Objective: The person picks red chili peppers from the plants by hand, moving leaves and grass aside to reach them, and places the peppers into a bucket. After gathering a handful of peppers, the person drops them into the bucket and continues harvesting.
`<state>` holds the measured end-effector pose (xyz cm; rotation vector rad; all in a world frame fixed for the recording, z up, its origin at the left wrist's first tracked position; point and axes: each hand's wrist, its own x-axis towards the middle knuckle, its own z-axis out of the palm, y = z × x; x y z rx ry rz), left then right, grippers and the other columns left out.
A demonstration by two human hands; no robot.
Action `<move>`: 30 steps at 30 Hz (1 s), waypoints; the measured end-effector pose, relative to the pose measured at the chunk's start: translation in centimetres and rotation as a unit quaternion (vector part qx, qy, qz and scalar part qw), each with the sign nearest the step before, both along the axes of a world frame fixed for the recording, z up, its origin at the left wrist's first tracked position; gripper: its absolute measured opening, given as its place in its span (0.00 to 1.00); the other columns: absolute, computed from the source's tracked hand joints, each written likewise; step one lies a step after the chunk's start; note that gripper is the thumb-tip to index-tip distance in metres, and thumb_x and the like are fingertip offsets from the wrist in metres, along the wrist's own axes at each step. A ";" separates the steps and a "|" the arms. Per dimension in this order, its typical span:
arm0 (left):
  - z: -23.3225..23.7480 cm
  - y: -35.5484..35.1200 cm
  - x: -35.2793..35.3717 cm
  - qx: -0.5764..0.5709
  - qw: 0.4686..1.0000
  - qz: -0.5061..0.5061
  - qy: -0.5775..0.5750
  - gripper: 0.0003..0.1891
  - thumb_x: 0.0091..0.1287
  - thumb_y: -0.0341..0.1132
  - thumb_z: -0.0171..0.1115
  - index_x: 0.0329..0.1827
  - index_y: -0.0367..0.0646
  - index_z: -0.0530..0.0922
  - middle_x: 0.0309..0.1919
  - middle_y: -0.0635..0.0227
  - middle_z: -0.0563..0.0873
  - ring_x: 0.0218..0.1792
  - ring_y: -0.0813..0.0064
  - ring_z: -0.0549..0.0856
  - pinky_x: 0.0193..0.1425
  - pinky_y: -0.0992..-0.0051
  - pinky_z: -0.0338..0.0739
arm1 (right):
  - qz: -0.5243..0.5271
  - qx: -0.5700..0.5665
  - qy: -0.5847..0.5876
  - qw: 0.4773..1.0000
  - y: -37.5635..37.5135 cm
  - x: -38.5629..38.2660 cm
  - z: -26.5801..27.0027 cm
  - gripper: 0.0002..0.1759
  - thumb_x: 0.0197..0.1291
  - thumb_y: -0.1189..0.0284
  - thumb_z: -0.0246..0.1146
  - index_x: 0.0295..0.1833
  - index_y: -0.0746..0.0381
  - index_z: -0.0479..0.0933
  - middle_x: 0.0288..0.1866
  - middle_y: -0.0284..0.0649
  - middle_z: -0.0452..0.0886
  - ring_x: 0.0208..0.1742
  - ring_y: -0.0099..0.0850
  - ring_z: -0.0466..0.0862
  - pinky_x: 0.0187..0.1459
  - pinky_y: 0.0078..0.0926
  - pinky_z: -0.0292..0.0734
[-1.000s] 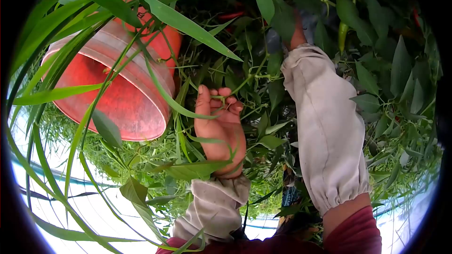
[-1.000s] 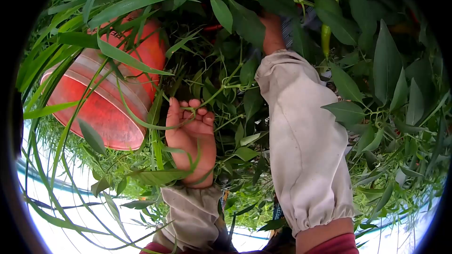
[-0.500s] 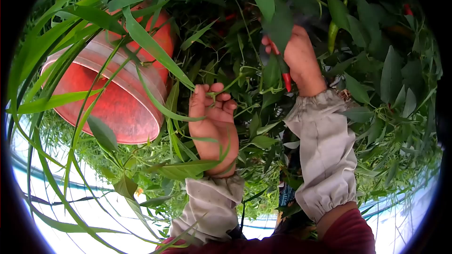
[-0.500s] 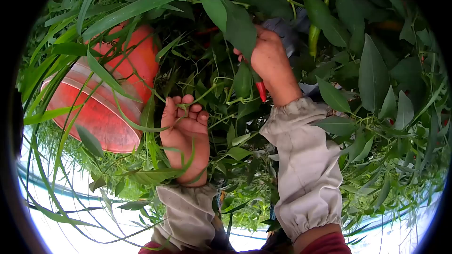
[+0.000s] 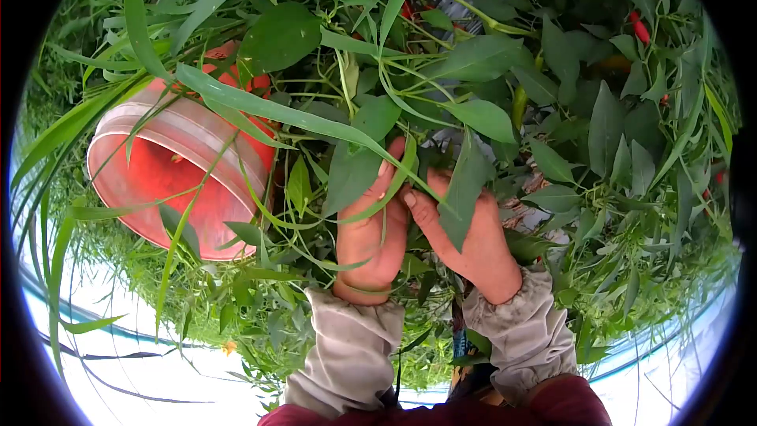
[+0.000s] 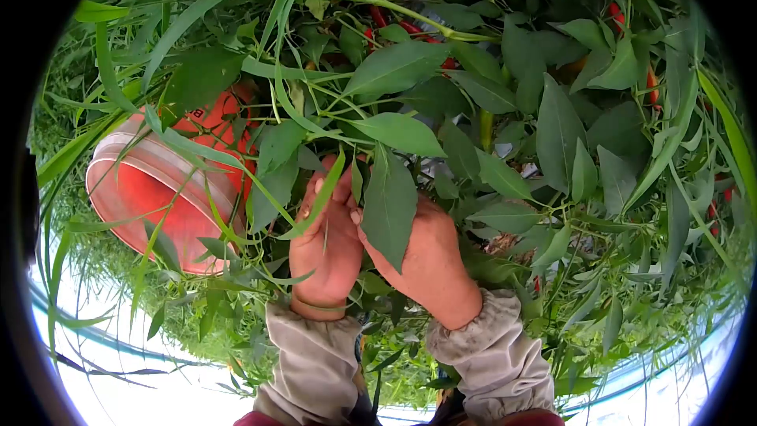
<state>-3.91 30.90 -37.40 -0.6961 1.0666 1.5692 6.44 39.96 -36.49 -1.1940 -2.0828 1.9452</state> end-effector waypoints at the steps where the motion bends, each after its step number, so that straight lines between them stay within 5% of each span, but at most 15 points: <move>1: -0.2 0.3 0.0 0.034 0.999 0.025 -0.016 0.26 0.72 0.42 0.57 0.70 0.43 0.66 0.68 0.59 0.71 0.64 0.66 0.73 0.55 0.74 0.71 | -0.022 0.018 0.004 1.000 -0.4 0.1 0.0 0.15 0.65 0.72 0.64 0.54 0.67 0.78 0.28 0.42 0.74 0.27 0.34 0.71 0.30 0.29 0.68; 5: 0.3 1.5 -0.9 0.047 0.993 0.081 -0.077 0.22 0.74 0.51 0.54 0.61 0.46 0.74 0.57 0.62 0.80 0.57 0.67 0.77 0.54 0.69 0.71 | 0.004 -0.099 -0.027 0.995 -0.2 2.8 1.1 0.09 0.64 0.74 0.63 0.47 0.67 0.78 0.25 0.42 0.70 0.24 0.34 0.69 0.29 0.31 0.67; 8: -0.8 0.7 -0.1 -0.059 0.995 0.085 0.015 0.20 0.73 0.52 0.53 0.56 0.47 0.76 0.55 0.61 0.82 0.55 0.64 0.78 0.54 0.67 0.72 | 0.021 -0.078 -0.036 0.996 -0.6 4.9 1.5 0.09 0.64 0.73 0.63 0.44 0.68 0.77 0.25 0.43 0.71 0.24 0.36 0.69 0.29 0.32 0.67; 9: -1.0 0.5 0.0 -0.065 0.992 0.104 0.017 0.19 0.74 0.51 0.53 0.55 0.48 0.76 0.52 0.62 0.83 0.51 0.63 0.80 0.55 0.64 0.73 | 0.049 -0.040 -0.047 0.997 -0.3 5.2 1.5 0.07 0.58 0.74 0.67 0.37 0.66 0.77 0.27 0.48 0.79 0.26 0.50 0.79 0.29 0.40 0.74; 14: -0.1 1.9 0.6 0.001 0.992 0.115 -0.052 0.20 0.74 0.51 0.53 0.57 0.45 0.75 0.48 0.61 0.83 0.49 0.61 0.81 0.59 0.59 0.74 | 0.056 0.029 -0.035 0.997 -1.3 6.1 0.6 0.06 0.56 0.74 0.67 0.36 0.64 0.77 0.27 0.47 0.78 0.27 0.50 0.79 0.29 0.42 0.72; 16: -1.4 0.3 1.4 0.114 0.964 0.185 -0.152 0.18 0.76 0.44 0.47 0.53 0.38 0.77 0.43 0.55 0.85 0.51 0.57 0.81 0.58 0.58 0.75 | 0.069 0.060 -0.047 0.995 -1.9 6.4 0.2 0.07 0.57 0.74 0.66 0.37 0.63 0.75 0.26 0.46 0.76 0.26 0.48 0.77 0.29 0.43 0.71; 18: -0.5 0.0 2.2 0.051 0.983 0.135 -0.110 0.19 0.75 0.44 0.45 0.46 0.37 0.79 0.41 0.57 0.87 0.45 0.58 0.84 0.57 0.56 0.76 | 0.085 0.038 -0.058 0.994 -2.7 6.3 1.0 0.07 0.58 0.74 0.65 0.38 0.63 0.73 0.24 0.45 0.75 0.24 0.46 0.76 0.29 0.43 0.70; 20: -0.1 1.4 2.7 -0.004 0.970 0.229 -0.078 0.18 0.75 0.46 0.49 0.45 0.40 0.80 0.37 0.61 0.88 0.39 0.63 0.86 0.53 0.60 0.79 | -0.133 -0.287 -0.188 0.930 -3.1 4.9 3.0 0.08 0.59 0.74 0.64 0.38 0.63 0.72 0.28 0.45 0.77 0.27 0.43 0.77 0.34 0.40 0.73; 21: 0.5 3.1 2.4 -0.077 0.967 0.231 -0.070 0.16 0.73 0.47 0.55 0.46 0.42 0.80 0.36 0.63 0.88 0.36 0.67 0.86 0.46 0.64 0.82 | -0.131 -0.290 -0.192 0.928 -3.6 5.0 3.7 0.08 0.59 0.74 0.64 0.38 0.63 0.72 0.28 0.45 0.77 0.27 0.43 0.77 0.34 0.40 0.73; 23: 0.5 2.4 2.4 -0.107 0.964 0.223 -0.097 0.16 0.73 0.47 0.56 0.46 0.42 0.80 0.36 0.64 0.88 0.35 0.67 0.87 0.42 0.65 0.82 | 0.056 -0.017 -0.211 0.976 -4.3 5.4 4.9 0.16 0.59 0.72 0.64 0.51 0.66 0.72 0.37 0.47 0.78 0.36 0.40 0.79 0.42 0.37 0.75; 24: 0.5 2.0 2.4 -0.134 0.961 0.210 -0.122 0.15 0.72 0.47 0.57 0.46 0.43 0.80 0.36 0.65 0.88 0.34 0.68 0.87 0.38 0.67 0.83 | 0.149 0.121 -0.211 0.959 -4.3 5.3 5.5 0.22 0.59 0.71 0.64 0.57 0.68 0.72 0.41 0.48 0.78 0.40 0.39 0.80 0.45 0.36 0.76; 25: 0.6 2.0 2.5 -0.160 0.956 0.196 -0.147 0.15 0.72 0.47 0.59 0.47 0.43 0.80 0.37 0.66 0.88 0.33 0.68 0.87 0.34 0.69 0.84 | 0.139 0.171 -0.184 0.958 -3.3 4.4 6.4 0.26 0.58 0.71 0.64 0.62 0.69 0.72 0.38 0.48 0.79 0.37 0.41 0.82 0.41 0.36 0.77; 28: 1.3 2.9 2.4 -0.163 0.952 0.197 -0.168 0.16 0.72 0.47 0.59 0.49 0.44 0.79 0.37 0.66 0.88 0.33 0.69 0.87 0.35 0.71 0.84 | 0.140 0.094 -0.198 0.966 -3.1 4.8 7.8 0.23 0.57 0.73 0.63 0.58 0.72 0.73 0.35 0.48 0.80 0.32 0.43 0.82 0.35 0.36 0.77; 29: 0.9 2.7 2.7 -0.142 0.954 0.211 -0.157 0.16 0.71 0.46 0.60 0.50 0.43 0.79 0.37 0.66 0.88 0.34 0.69 0.86 0.36 0.70 0.83 | 0.009 -0.056 -0.188 0.981 -3.8 5.1 8.2 0.22 0.58 0.73 0.63 0.56 0.74 0.74 0.33 0.48 0.80 0.28 0.45 0.81 0.31 0.36 0.77; 30: 1.1 2.9 3.0 -0.142 0.954 0.212 -0.157 0.16 0.71 0.46 0.60 0.50 0.43 0.79 0.37 0.66 0.88 0.34 0.69 0.86 0.36 0.70 0.83 | 0.010 -0.056 -0.188 0.980 -3.6 5.2 8.5 0.22 0.58 0.73 0.63 0.56 0.74 0.74 0.33 0.48 0.80 0.28 0.45 0.81 0.31 0.36 0.77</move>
